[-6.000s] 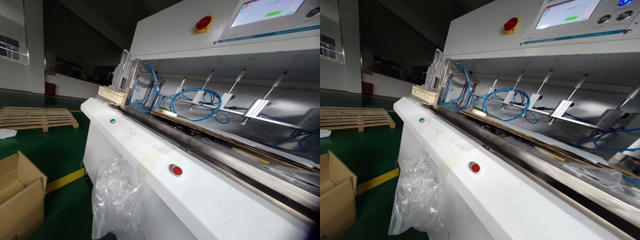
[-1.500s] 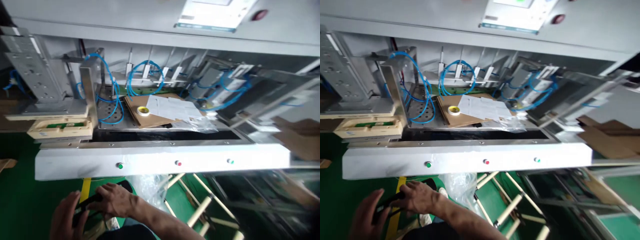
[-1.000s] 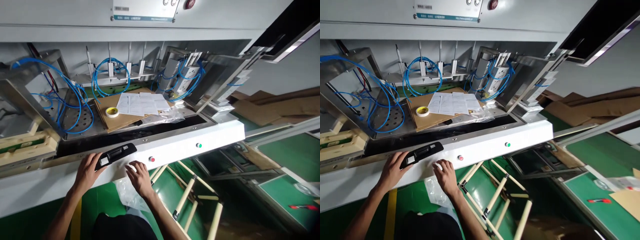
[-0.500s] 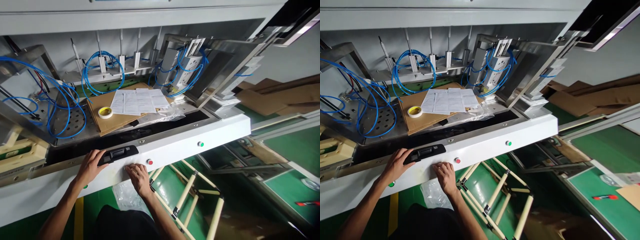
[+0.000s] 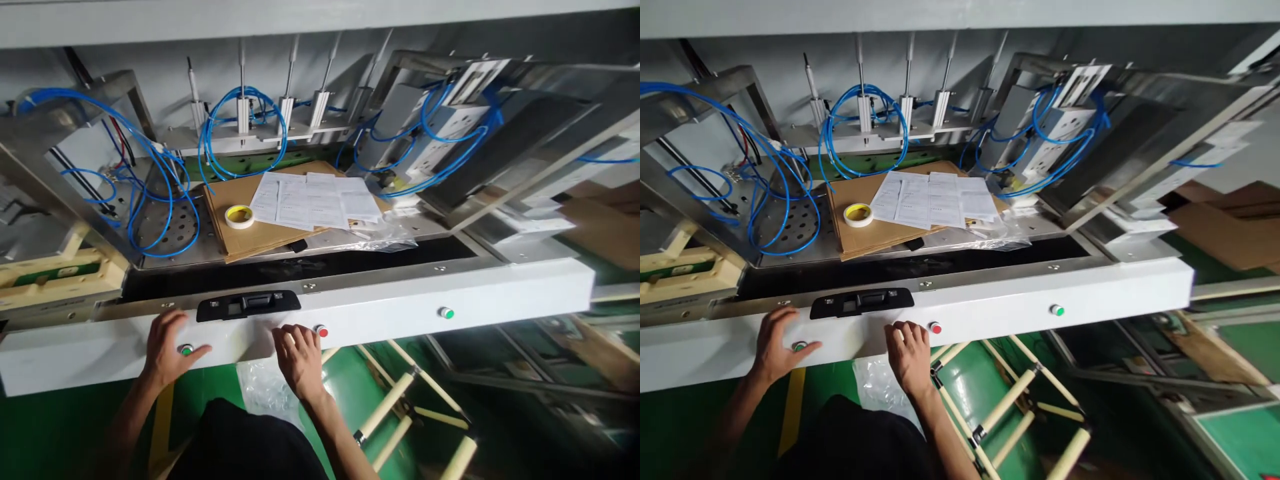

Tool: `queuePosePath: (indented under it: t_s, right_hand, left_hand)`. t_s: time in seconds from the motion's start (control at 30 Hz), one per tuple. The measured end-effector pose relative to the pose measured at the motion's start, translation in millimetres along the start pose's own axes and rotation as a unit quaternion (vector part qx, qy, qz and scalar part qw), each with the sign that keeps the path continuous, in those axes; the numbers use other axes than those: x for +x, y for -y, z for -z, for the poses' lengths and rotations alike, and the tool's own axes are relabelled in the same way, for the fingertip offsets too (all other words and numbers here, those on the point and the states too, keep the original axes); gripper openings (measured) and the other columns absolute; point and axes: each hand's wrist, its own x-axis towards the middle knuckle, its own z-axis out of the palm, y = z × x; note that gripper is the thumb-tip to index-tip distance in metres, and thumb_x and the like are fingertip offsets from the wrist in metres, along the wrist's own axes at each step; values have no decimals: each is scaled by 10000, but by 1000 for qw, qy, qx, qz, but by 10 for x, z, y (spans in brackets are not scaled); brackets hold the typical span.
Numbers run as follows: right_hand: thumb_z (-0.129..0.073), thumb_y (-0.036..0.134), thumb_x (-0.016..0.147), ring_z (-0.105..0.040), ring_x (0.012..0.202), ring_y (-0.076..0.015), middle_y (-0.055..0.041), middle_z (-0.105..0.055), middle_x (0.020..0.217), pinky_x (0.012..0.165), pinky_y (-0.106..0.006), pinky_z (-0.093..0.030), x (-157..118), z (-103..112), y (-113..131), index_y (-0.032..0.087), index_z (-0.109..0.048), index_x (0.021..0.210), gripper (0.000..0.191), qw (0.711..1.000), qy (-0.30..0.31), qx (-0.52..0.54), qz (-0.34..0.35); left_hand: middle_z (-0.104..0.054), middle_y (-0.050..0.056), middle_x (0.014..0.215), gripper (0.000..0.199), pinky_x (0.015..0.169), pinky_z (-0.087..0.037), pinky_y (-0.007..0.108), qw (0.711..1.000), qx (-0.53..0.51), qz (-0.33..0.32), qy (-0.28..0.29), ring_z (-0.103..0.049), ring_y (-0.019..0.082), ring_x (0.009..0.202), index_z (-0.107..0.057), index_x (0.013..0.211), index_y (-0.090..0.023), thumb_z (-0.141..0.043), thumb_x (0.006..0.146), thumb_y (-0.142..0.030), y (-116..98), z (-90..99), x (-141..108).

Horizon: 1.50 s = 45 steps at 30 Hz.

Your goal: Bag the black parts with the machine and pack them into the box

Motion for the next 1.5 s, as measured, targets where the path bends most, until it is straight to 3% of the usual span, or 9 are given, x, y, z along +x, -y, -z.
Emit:
queuePosePath:
  t_s: [0.1,0.23,0.47,0.67,0.9,1.0,1.13,1.3,1.5]
  right_hand:
    - [-582,187,1041,-571,926,-231,-58,-737,998,893,-389,-394,140,121,51,227,-692,1040,117,1000,1,-15,1]
    - [-532,188,1056,-584,997,-249,-67,-735,1024,948,-415,-406,303,220,70,225,-672,1046,146,1000,11,-1,13]
    - [-557,253,1063,-587,1160,-273,-79,-742,1156,1119,-472,-356,490,224,-64,260,-674,1309,273,998,13,-34,50]
    - [-460,196,1083,-568,939,-241,-53,-710,918,1047,-418,-367,804,197,-139,240,-738,1175,296,995,85,-14,46]
    - [-518,147,987,-546,1009,-271,-108,-707,1100,929,-406,-367,1038,73,-173,186,-706,1083,215,992,123,5,39]
    - [-506,120,962,-562,980,-255,-92,-718,1058,908,-388,-362,1042,7,-194,175,-688,1090,229,989,137,26,42]
    - [-498,114,946,-561,962,-265,-98,-718,1051,873,-394,-351,1022,-28,-209,167,-677,1245,353,987,154,40,38]
    - [-505,129,944,-554,1013,-285,-122,-716,1125,896,-410,-350,1029,-16,-205,173,-682,1301,401,983,171,51,38]
    - [-472,127,984,-573,971,-267,-91,-731,1047,884,-402,-381,1051,47,-242,196,-692,1289,382,982,173,67,43]
  left_hand:
    - [-708,121,1175,333,1006,-549,460,995,20,-65,71,-676,311,1131,-659,1192,-231,-797,922,-367,-80,46,-185]
    - [-744,69,1028,116,935,-540,415,998,0,-57,42,-695,251,1006,-701,1060,-239,-670,985,-156,-133,-6,-121]
    - [-737,53,887,182,829,-512,398,996,-65,28,63,-667,223,832,-694,986,-220,-526,1054,-223,-99,-86,163]
    - [-747,79,995,196,841,-553,381,990,-64,125,18,-691,223,864,-678,1132,-210,-524,1046,-297,-95,-269,224]
    - [-654,34,842,173,700,-541,324,974,-18,228,-6,-639,201,742,-627,1106,-199,-541,974,-271,-120,-433,319]
    - [-687,89,944,209,776,-549,383,966,35,252,-38,-666,257,867,-627,1149,-178,-553,968,-251,-177,-407,339]
    - [-727,150,1100,233,945,-530,433,977,103,145,-117,-682,296,1041,-641,1220,-157,-587,1002,-217,-365,-298,275]
    - [-648,115,1487,393,1165,-433,414,985,56,-131,101,-586,269,1381,-584,1439,-176,-486,1059,-196,-580,-393,275]
    - [-558,160,1586,497,1189,-414,475,969,129,-98,188,-550,326,1428,-538,1521,-94,-471,1095,-340,-429,-616,404]
